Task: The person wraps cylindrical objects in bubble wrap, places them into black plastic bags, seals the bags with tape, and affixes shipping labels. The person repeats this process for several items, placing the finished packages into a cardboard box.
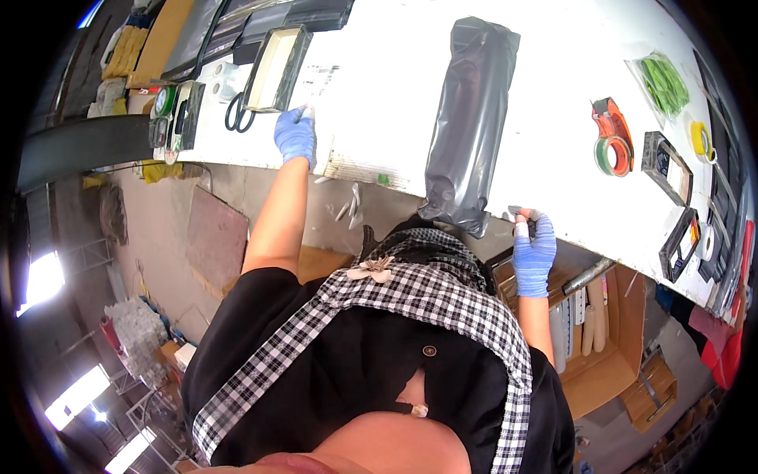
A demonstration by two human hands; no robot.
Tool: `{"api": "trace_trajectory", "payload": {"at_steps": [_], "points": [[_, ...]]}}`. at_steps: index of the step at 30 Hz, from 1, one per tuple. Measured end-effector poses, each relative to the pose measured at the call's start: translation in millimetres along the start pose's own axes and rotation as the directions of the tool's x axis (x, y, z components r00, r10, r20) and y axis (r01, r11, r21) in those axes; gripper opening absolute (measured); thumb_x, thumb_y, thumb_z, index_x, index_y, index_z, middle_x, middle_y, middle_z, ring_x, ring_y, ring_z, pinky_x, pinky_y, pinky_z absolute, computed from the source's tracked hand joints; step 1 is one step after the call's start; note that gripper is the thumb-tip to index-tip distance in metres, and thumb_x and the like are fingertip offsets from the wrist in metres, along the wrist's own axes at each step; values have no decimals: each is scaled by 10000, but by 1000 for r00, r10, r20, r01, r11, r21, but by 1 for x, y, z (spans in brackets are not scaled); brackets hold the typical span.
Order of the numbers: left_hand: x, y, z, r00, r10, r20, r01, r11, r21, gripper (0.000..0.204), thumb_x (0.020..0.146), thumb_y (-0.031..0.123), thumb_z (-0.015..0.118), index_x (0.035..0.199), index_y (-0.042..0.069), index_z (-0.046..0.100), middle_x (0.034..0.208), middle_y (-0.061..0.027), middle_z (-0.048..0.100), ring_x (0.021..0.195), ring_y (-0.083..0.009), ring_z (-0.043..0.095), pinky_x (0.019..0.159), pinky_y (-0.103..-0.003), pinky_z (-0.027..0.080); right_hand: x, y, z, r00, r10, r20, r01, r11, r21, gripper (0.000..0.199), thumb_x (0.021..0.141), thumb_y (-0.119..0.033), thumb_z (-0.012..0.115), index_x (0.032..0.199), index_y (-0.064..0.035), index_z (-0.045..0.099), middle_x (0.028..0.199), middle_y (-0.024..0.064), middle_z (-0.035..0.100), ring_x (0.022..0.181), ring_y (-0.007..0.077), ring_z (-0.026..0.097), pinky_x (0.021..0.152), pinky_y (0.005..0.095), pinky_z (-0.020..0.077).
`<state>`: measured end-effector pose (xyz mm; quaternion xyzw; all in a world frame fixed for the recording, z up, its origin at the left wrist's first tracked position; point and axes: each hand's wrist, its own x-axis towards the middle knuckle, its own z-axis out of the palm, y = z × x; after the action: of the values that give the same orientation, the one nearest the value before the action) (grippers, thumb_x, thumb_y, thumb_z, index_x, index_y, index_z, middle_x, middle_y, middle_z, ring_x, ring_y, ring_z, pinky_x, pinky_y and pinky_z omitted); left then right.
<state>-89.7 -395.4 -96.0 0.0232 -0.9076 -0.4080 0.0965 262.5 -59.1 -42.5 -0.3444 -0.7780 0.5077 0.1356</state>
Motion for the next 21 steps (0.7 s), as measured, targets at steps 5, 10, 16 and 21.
{"api": "trace_trajectory", "payload": {"at_steps": [5, 10, 16, 21], "points": [[-66, 73, -30, 986, 125, -106, -162, 840, -518, 92, 879, 70, 676, 967, 54, 694, 898, -76, 640, 857, -229, 602, 800, -326, 493, 4, -53, 11, 972, -231, 50, 230, 973, 24, 159, 905, -93, 667, 1052, -31, 666, 950, 49, 681, 835, 128, 641, 766, 264, 525], [-163, 140, -22, 557, 826, 85, -826, 562, -48, 388, 772, 212, 769, 1124, 282, 621, 1036, 9, 556, 964, -203, 537, 836, -376, 433, 6, -117, 80, 895, -148, 420, -123, 824, 553, 393, 923, -142, 662, 1258, 40, 566, 1199, 99, 622, 1047, 151, 581, 917, 294, 470], [-197, 144, -24, 855, 453, 253, -295, 826, -481, 528, 789, 207, 757, 1239, 36, 541, 1125, -90, 565, 935, -183, 560, 818, -332, 494, 19, -93, 79, 983, -88, 163, 11, 906, 423, 258, 900, -175, 686, 1066, 21, 670, 899, 77, 703, 829, 128, 641, 728, 280, 522], [-187, 150, -33, 498, 263, 826, 583, 604, -544, 222, 895, 170, 705, 1088, 74, 654, 920, -16, 679, 839, -95, 609, 729, -233, 485, 13, -106, 54, 986, -60, 153, -6, 919, 395, 260, 886, -179, 690, 1057, 17, 685, 939, 101, 717, 854, 137, 662, 742, 286, 534]]}}
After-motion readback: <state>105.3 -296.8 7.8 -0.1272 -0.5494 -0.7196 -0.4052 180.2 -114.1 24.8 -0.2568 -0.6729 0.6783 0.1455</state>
